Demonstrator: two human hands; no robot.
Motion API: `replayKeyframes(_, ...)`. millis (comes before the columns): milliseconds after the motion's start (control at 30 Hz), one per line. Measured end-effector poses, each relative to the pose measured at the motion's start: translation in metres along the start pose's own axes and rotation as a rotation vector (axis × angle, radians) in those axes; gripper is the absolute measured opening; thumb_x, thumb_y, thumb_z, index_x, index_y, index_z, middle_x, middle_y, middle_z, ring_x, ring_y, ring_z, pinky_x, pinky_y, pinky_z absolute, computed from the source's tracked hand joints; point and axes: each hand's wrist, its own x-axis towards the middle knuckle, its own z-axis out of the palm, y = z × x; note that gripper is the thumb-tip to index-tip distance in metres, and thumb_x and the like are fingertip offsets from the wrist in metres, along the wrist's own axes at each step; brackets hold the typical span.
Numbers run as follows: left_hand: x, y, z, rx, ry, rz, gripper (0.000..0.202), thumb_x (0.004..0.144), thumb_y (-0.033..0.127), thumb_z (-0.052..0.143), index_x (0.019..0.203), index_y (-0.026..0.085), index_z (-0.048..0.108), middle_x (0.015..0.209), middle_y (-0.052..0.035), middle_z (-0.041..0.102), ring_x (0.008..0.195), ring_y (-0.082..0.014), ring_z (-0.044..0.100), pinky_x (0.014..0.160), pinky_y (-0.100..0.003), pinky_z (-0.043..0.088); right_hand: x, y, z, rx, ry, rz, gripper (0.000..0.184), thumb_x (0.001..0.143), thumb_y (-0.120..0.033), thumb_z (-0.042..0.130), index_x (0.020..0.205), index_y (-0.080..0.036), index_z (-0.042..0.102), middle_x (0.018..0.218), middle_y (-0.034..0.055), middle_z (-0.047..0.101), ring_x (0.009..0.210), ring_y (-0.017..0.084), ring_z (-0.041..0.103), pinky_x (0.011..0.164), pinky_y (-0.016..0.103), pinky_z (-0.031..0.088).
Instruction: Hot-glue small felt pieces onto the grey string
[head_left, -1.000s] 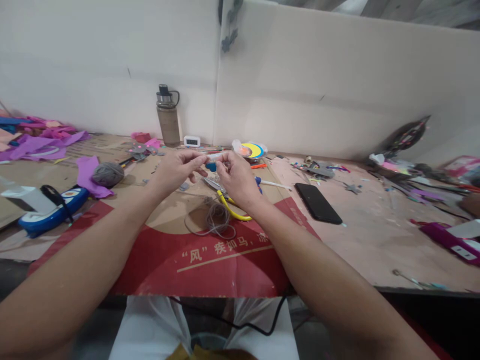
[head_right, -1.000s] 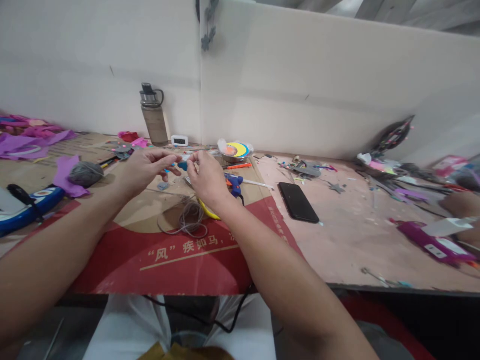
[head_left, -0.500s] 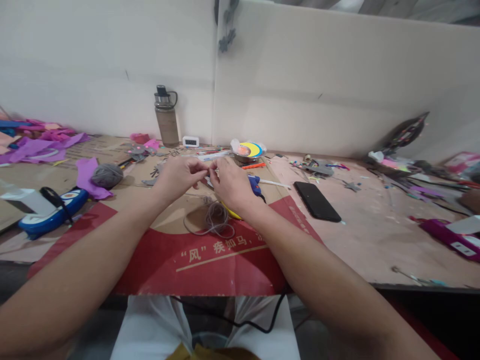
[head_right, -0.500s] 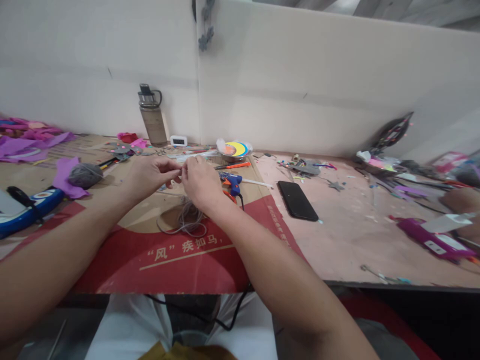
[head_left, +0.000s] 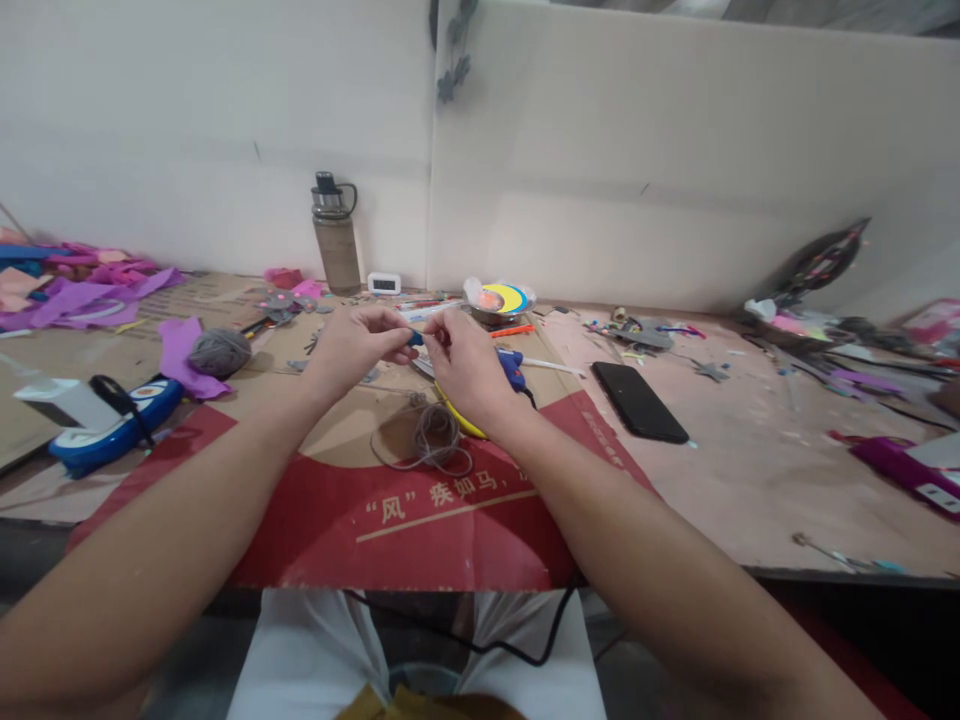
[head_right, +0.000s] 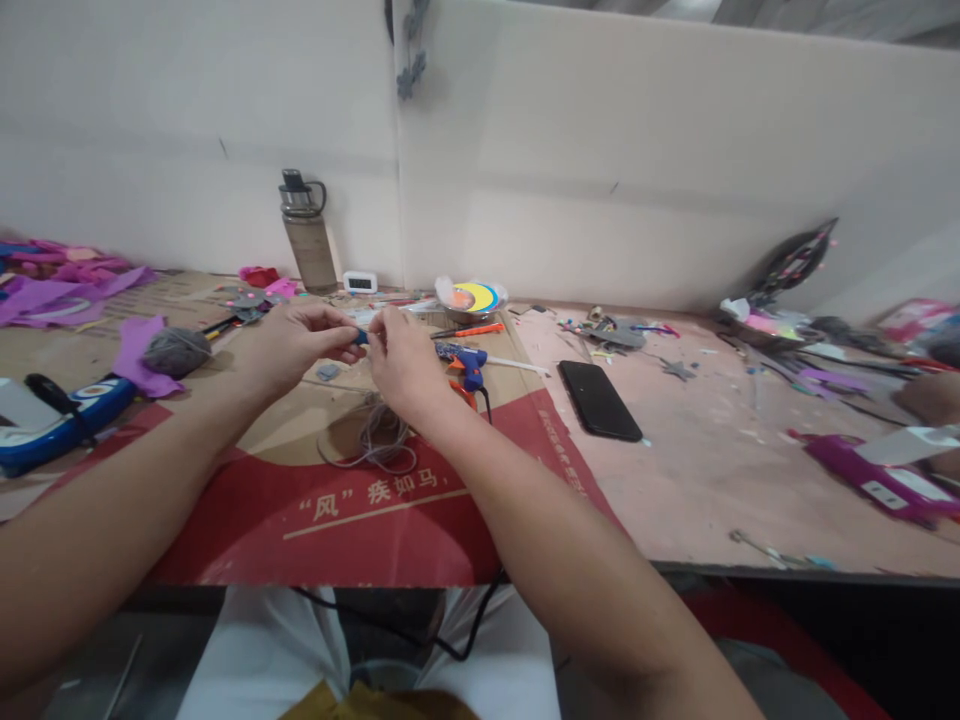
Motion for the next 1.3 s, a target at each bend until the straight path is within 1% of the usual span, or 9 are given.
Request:
replayKeyframes(333, 0.0, -0.002, -0.001, -0.079, -0.015, -0.039, 0.009, 0.069, 0.021, 0.07, 0.074, 0.013, 0.067, 0.064, -0.0055, 0.069, 0.06, -0.015, 0.068, 0.065, -0.028, 0.057, 0.0, 0.002, 0.001, -0.042, 0.021, -0.022, 0.009, 0.085, -0.016, 0.048, 0.077, -0.02, 0.046, 0.078, 0.0026, 0.054, 0.074, 0.016, 0.048, 0.071, 0.031, 0.038)
replayKeyframes(500, 0.005, -0.004, -0.004, -0.092, 0.088, -0.045, 0.007, 0.07, 0.018, 0.07, 0.069, 0.014, 0.065, 0.063, -0.0043, 0.068, 0.061, -0.015, 0.068, 0.064, -0.027, 0.057, -0.002, -0.001, 0.001, -0.019, 0.008, -0.011, 0.007, 0.085, -0.018, 0.049, 0.079, -0.02, 0.05, 0.079, 0.0033, 0.057, 0.075, 0.016, 0.049, 0.07, 0.03, 0.039)
replayKeyframes(567, 0.009, -0.005, -0.008, -0.12, 0.144, -0.044, 0.008, 0.069, 0.019, 0.07, 0.068, 0.014, 0.064, 0.064, -0.0037, 0.067, 0.061, -0.0147, 0.068, 0.06, -0.025, 0.056, -0.003, -0.002, 0.001, 0.008, -0.004, -0.011, 0.007, 0.085, -0.018, 0.049, 0.08, -0.019, 0.052, 0.079, 0.0034, 0.058, 0.075, 0.015, 0.05, 0.071, 0.03, 0.039)
replayKeyframes(633, 0.013, -0.006, -0.014, -0.158, 0.192, -0.056, 0.01, 0.069, 0.02, 0.071, 0.068, 0.015, 0.063, 0.064, -0.0031, 0.065, 0.058, -0.0141, 0.067, 0.048, -0.02, 0.05, -0.002, -0.003, 0.001, 0.03, -0.006, 0.003, 0.008, 0.085, -0.018, 0.049, 0.078, -0.018, 0.054, 0.078, 0.0031, 0.059, 0.075, 0.015, 0.051, 0.072, 0.03, 0.038)
replayKeyframes(700, 0.017, -0.007, -0.02, -0.188, 0.249, -0.104, 0.011, 0.068, 0.021, 0.071, 0.067, 0.015, 0.062, 0.065, -0.0029, 0.065, 0.052, -0.0119, 0.064, 0.035, -0.015, 0.037, 0.0, -0.002, -0.001, 0.064, -0.006, 0.037, 0.011, 0.085, -0.02, 0.049, 0.077, -0.018, 0.056, 0.076, 0.002, 0.059, 0.074, 0.015, 0.051, 0.071, 0.03, 0.038)
replayKeyframes(800, 0.023, -0.009, -0.029, -0.269, 0.336, -0.213, 0.01, 0.063, 0.015, 0.071, 0.065, 0.015, 0.06, 0.06, -0.0016, 0.062, 0.041, -0.0061, 0.054, 0.029, -0.014, 0.021, 0.002, -0.002, -0.004, 0.151, -0.013, 0.099, 0.015, 0.086, -0.026, 0.049, 0.076, -0.019, 0.057, 0.072, -0.0001, 0.058, 0.068, 0.013, 0.049, 0.067, 0.028, 0.037)
replayKeyframes(867, 0.026, -0.011, -0.032, -0.343, 0.366, -0.269, 0.011, 0.061, 0.012, 0.069, 0.063, 0.015, 0.059, 0.055, -0.0003, 0.059, 0.038, -0.0037, 0.047, 0.028, -0.014, 0.018, 0.003, -0.003, -0.006, 0.208, -0.019, 0.125, 0.017, 0.086, -0.028, 0.05, 0.075, -0.018, 0.058, 0.07, -0.0011, 0.057, 0.066, 0.012, 0.048, 0.066, 0.027, 0.037)
replayKeyframes(1100, 0.032, -0.016, -0.038, -0.465, 0.408, -0.361, 0.009, 0.063, 0.01, 0.067, 0.062, 0.015, 0.059, 0.054, 0.0, 0.058, 0.044, -0.0052, 0.051, 0.034, -0.013, 0.034, 0.001, -0.012, -0.013, 0.35, -0.101, 0.139, 0.019, 0.085, -0.031, 0.054, 0.072, -0.018, 0.057, 0.065, -0.0036, 0.051, 0.061, 0.01, 0.043, 0.061, 0.025, 0.035)
replayKeyframes(1300, 0.034, -0.02, -0.05, -0.459, 0.491, -0.227, 0.011, 0.064, 0.019, 0.07, 0.07, 0.018, 0.061, 0.062, 0.0011, 0.062, 0.05, -0.0058, 0.054, 0.039, -0.015, 0.035, -0.014, -0.03, -0.015, 0.392, -0.265, 0.034, 0.016, 0.087, -0.03, 0.052, 0.082, -0.019, 0.063, 0.075, -0.0009, 0.061, 0.07, 0.012, 0.053, 0.067, 0.026, 0.042)
